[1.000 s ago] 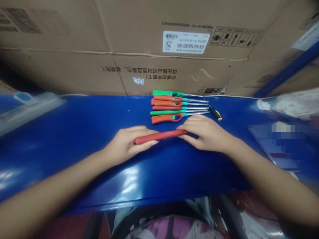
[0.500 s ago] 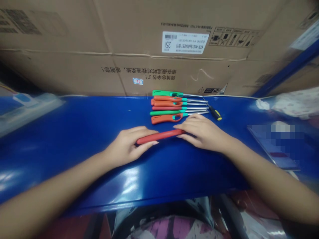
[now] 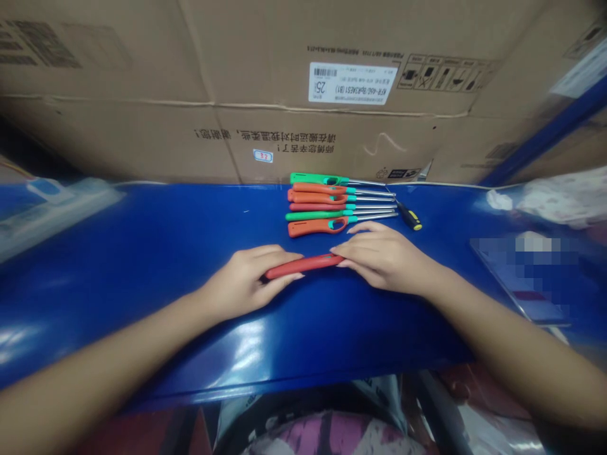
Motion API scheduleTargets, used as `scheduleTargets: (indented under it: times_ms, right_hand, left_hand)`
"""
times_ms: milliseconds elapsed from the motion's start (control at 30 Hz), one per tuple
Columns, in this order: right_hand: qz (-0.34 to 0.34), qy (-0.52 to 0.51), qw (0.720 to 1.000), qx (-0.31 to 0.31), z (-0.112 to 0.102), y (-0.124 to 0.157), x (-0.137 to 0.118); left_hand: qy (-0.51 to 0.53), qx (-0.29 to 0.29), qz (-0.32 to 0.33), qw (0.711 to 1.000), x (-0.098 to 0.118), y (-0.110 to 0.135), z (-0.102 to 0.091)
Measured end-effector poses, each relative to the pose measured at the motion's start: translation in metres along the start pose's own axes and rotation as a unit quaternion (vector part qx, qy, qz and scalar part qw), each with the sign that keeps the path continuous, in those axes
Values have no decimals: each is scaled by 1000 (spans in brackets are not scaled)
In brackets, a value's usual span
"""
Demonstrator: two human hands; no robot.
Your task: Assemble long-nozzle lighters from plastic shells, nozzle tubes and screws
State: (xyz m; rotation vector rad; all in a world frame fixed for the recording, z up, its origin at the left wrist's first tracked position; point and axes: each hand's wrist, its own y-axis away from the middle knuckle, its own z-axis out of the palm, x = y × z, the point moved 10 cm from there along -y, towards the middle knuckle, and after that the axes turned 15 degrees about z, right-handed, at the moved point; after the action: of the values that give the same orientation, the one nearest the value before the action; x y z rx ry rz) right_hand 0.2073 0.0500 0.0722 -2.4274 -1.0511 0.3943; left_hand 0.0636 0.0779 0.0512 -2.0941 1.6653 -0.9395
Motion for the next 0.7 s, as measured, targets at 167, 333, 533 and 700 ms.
scheduleTargets:
  times_ms: [167, 333, 533, 700]
  right_hand:
    - [-12, -3, 999, 36, -7, 0, -9]
    - [-25, 4, 999, 19, 3, -2, -23]
    - [18, 32, 998, -54, 14, -2, -3]
    - [110, 77, 988, -78, -5, 0, 46]
  left_hand:
    - [-8, -8, -21, 1000, -1, 2, 2]
    - [-21, -72, -36, 997, 0, 4, 18]
    - [-43, -92, -36, 994, -7, 6, 19]
    - [-85, -62, -38, 994, -14, 4, 3]
